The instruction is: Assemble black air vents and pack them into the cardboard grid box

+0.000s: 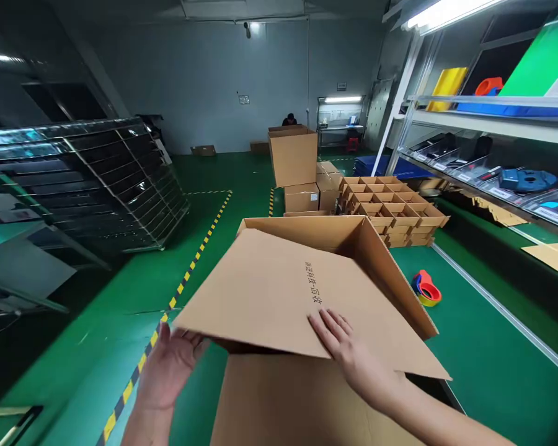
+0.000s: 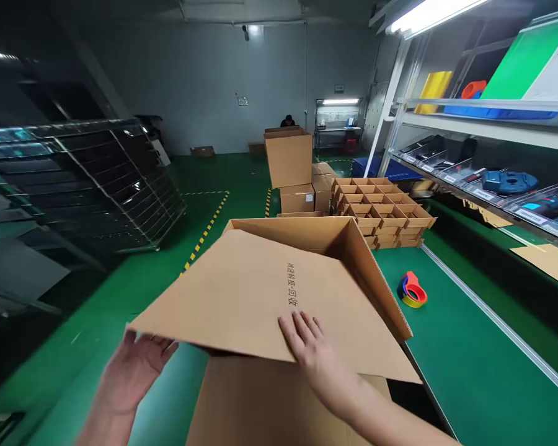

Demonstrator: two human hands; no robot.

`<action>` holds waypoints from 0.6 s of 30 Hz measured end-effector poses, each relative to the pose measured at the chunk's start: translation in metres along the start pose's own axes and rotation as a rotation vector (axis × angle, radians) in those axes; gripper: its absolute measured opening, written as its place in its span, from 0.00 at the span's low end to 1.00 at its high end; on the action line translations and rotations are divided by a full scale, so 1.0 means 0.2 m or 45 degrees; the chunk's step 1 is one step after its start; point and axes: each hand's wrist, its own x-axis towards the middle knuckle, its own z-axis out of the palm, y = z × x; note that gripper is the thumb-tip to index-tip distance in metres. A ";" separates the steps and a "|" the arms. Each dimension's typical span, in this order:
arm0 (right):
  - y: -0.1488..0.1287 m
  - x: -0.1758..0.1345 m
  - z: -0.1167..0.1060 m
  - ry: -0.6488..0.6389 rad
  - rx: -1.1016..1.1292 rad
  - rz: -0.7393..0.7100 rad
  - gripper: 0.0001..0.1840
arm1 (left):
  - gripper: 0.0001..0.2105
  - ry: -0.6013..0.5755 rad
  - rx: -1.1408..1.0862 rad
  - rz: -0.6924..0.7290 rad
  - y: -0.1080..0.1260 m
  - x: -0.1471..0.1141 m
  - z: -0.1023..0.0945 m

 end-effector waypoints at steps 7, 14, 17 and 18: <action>0.23 0.42 0.48 -0.391 0.002 0.050 0.41 | 0.25 -0.104 0.171 0.009 -0.21 0.15 0.15; 0.28 0.53 1.14 -0.574 0.099 0.026 0.38 | 0.25 -0.352 0.874 -0.045 -0.68 0.46 0.29; 0.31 0.52 1.28 -0.835 0.281 0.142 0.48 | 0.24 -0.513 1.337 -0.049 -1.00 0.71 0.29; 0.31 0.51 1.30 -0.885 0.367 0.203 0.51 | 0.23 -0.595 1.566 -0.055 -1.11 0.79 0.28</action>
